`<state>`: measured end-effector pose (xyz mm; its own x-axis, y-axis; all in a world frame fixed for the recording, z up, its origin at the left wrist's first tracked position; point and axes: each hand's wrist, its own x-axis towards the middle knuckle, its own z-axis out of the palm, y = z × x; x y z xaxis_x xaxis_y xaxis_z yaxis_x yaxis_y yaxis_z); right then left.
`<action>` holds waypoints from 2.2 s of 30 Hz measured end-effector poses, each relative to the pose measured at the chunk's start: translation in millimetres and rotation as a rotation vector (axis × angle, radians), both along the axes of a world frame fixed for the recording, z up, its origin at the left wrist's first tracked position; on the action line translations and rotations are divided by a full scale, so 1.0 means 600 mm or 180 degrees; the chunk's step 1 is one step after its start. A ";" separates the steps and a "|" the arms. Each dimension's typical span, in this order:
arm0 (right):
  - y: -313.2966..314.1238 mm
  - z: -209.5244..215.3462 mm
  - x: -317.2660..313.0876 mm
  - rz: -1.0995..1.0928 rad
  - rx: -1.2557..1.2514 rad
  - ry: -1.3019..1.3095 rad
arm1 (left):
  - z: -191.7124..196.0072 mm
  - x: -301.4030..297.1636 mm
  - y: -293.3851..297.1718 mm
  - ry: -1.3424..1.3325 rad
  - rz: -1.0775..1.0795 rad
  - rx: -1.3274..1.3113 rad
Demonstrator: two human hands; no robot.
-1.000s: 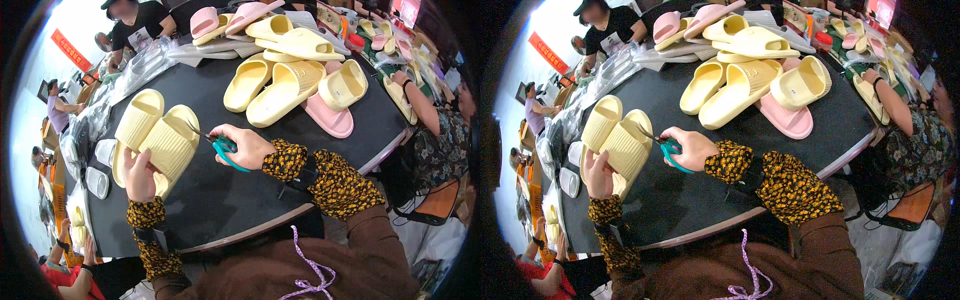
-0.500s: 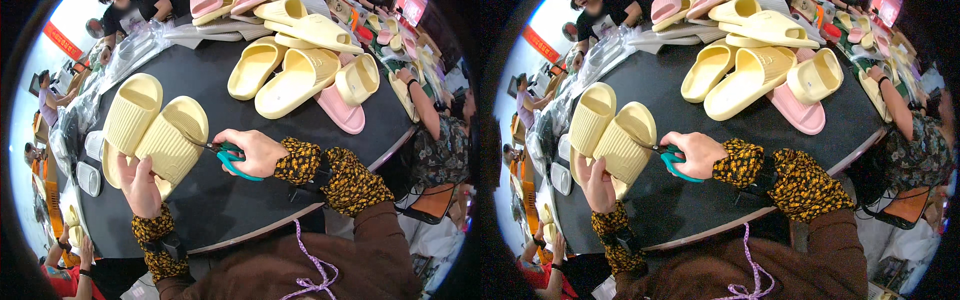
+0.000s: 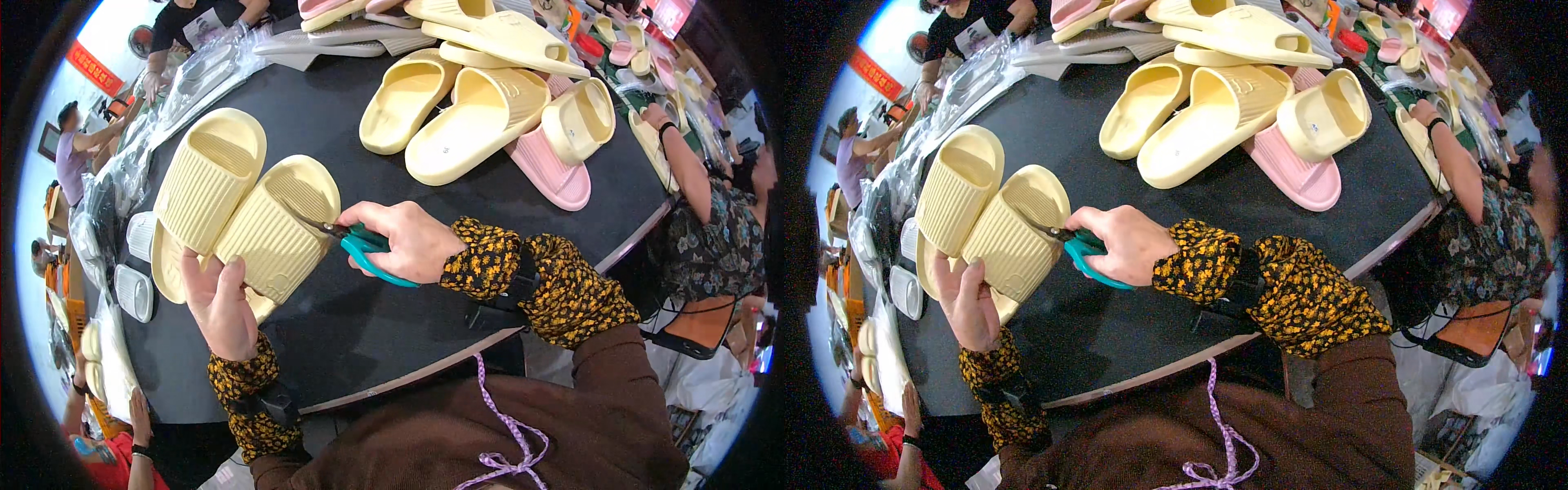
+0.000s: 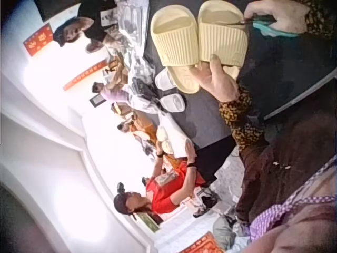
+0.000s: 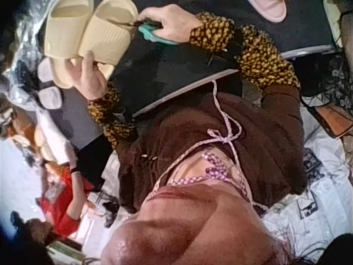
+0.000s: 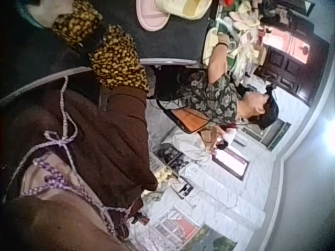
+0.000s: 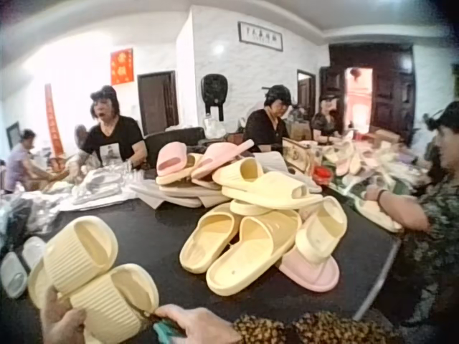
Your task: Using snips to trim excess material or threads from mass-produced plastic sandals/slides.
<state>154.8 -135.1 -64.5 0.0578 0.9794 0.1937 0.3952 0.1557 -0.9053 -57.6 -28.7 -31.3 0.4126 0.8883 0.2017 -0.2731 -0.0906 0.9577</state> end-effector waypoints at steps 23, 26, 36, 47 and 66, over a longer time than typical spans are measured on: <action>-0.005 0.009 0.007 -0.0407 0.0077 -0.0087 | -0.012 0.013 -0.016 0.0568 -0.0364 0.0071; -0.004 0.010 0.006 -0.0534 -0.0028 -0.0327 | -0.009 0.015 -0.021 0.0619 -0.0439 0.0099; -0.006 0.021 0.007 -0.0459 0.0112 -0.0122 | -0.016 0.013 -0.021 0.0467 -0.0580 0.0265; 0.000 0.007 0.012 -0.0251 0.0384 0.0336 | -0.012 0.017 -0.027 0.0499 -0.0662 0.0398; -0.011 0.033 0.020 -0.0581 0.0675 0.0565 | -0.007 0.031 -0.041 0.0720 -0.0715 0.0586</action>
<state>166.9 -141.5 -44.5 0.2798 0.8887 0.3633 0.2727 0.2893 -0.9176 -38.7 -53.4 -35.5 0.6457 0.7278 0.2311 -0.0889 -0.2288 0.9694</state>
